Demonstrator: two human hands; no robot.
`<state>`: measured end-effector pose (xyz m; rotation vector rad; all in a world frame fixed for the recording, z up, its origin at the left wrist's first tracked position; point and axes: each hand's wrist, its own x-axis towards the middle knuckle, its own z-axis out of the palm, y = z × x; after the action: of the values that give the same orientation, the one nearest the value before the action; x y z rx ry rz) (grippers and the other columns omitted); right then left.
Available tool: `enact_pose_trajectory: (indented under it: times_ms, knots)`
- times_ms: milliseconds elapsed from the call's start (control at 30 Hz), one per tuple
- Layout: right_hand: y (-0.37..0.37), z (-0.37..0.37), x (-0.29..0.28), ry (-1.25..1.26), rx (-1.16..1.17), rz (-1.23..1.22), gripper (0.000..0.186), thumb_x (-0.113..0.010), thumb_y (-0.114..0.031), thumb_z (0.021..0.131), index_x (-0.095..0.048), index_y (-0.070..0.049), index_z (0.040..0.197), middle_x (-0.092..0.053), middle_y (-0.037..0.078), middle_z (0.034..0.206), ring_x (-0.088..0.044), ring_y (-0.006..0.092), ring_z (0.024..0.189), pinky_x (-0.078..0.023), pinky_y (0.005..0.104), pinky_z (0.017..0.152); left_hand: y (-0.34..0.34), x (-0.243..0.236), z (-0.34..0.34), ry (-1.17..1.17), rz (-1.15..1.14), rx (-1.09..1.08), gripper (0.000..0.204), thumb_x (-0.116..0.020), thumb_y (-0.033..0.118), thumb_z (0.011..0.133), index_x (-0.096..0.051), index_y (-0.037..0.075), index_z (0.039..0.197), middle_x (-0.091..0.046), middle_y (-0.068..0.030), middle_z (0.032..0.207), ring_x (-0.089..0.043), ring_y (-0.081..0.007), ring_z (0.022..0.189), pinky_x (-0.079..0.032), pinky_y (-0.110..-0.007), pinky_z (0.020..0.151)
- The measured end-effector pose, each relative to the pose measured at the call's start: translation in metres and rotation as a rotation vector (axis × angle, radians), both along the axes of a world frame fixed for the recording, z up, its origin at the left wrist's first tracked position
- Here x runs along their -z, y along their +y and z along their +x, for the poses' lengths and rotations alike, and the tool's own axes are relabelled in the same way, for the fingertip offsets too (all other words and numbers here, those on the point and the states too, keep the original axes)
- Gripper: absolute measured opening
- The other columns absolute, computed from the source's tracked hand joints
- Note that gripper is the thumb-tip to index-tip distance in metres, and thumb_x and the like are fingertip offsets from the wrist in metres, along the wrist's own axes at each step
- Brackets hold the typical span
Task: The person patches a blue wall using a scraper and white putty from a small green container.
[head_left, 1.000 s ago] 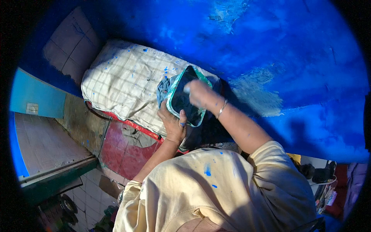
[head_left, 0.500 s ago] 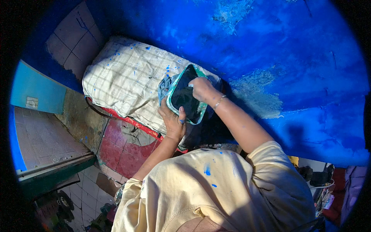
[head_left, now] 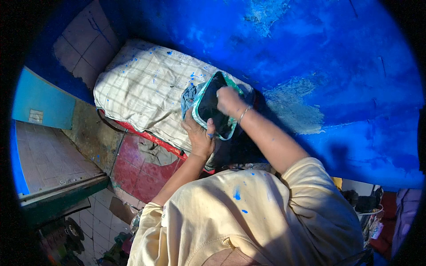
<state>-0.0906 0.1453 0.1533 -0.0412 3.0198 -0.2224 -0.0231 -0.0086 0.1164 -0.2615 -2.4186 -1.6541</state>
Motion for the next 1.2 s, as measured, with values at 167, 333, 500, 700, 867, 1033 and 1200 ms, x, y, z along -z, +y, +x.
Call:
enact_pose_trajectory:
  times_ms: [167, 333, 500, 700, 867, 1033, 1200]
  knots:
    - [-0.018, 0.039, -0.014, -0.154, -0.115, -0.131, 0.014, -0.055, 0.002, 0.063, -0.063, 0.002, 0.074, -0.06, 0.025, 0.075, -0.06, 0.0408, 0.078, -0.05, 0.0424, 0.068, 0.002, 0.0, 0.003, -0.042, -0.038, -0.014, 0.079, -0.055, 0.051, 0.078, -0.024, 0.002, 0.132, -0.034, -0.028, 0.11, -0.034, -0.0418, 0.105, -0.029, -0.048, 0.095]
    - [0.007, 0.008, -0.017, 0.168, 0.043, -0.178, 0.016, -0.058, 0.002, 0.062, -0.064, 0.001, 0.077, -0.062, 0.023, 0.078, -0.061, 0.038, 0.079, -0.049, 0.0438, 0.067, 0.0, -0.001, 0.005, -0.027, -0.01, 0.005, 0.08, -0.056, 0.052, 0.078, -0.024, 0.004, 0.133, -0.032, -0.0287, 0.111, -0.035, -0.0431, 0.106, -0.03, -0.05, 0.094]
    - [-0.015, 0.025, -0.015, -0.176, -0.097, -0.036, 0.009, -0.064, -0.007, 0.061, -0.065, 0.003, 0.063, -0.062, 0.025, 0.071, -0.064, 0.0373, 0.073, -0.051, 0.04, 0.067, 0.002, -0.005, 0.008, -0.027, -0.085, 0.005, 0.076, -0.05, 0.051, 0.083, -0.023, -0.001, 0.132, -0.035, -0.0276, 0.114, -0.034, -0.0401, 0.105, -0.027, -0.047, 0.096]
    - [-0.001, 0.032, -0.019, -0.255, -0.026, -0.522, 0.015, -0.065, -0.007, 0.06, -0.061, 0.005, 0.069, -0.062, 0.018, 0.068, -0.062, 0.0249, 0.064, -0.048, 0.0346, 0.059, 0.0, 0.0, 0.001, 0.0, -0.035, 0.023, 0.08, -0.049, 0.057, 0.08, -0.023, 0.003, 0.133, -0.031, -0.0295, 0.116, -0.034, -0.0424, 0.107, -0.026, -0.05, 0.096]
    - [0.037, 0.018, -0.027, -0.032, 0.06, -0.834, 0.02, -0.06, -0.006, 0.062, -0.065, 0.001, 0.08, -0.065, 0.011, 0.071, -0.059, 0.018, 0.06, -0.047, 0.0309, 0.059, -0.008, 0.004, 0.001, -0.022, 0.079, 0.012, 0.081, -0.043, 0.061, 0.081, -0.025, 0.0, 0.131, -0.034, -0.027, 0.115, -0.034, -0.0391, 0.106, -0.024, -0.047, 0.097]
    - [-0.01, 0.005, 0.001, 0.1, 0.001, -0.086, 0.009, -0.059, -0.007, 0.063, -0.063, 0.0, 0.066, -0.061, 0.024, 0.072, -0.06, 0.0404, 0.073, -0.049, 0.0447, 0.065, -0.006, 0.005, -0.002, 0.024, 0.077, 0.023, 0.08, -0.045, 0.059, 0.082, -0.026, -0.001, 0.13, -0.036, -0.0269, 0.111, -0.034, -0.0388, 0.105, -0.025, -0.047, 0.096]
    - [-0.03, 0.036, -0.001, -0.122, -0.193, -0.111, 0.01, -0.057, -0.004, 0.062, -0.063, 0.002, 0.068, -0.058, 0.027, 0.069, -0.06, 0.0405, 0.072, -0.049, 0.0435, 0.065, -0.006, 0.011, -0.002, 0.014, 0.037, -0.003, 0.078, -0.047, 0.056, 0.082, -0.026, -0.002, 0.13, -0.035, -0.0289, 0.114, -0.034, -0.0398, 0.105, -0.026, -0.047, 0.096]
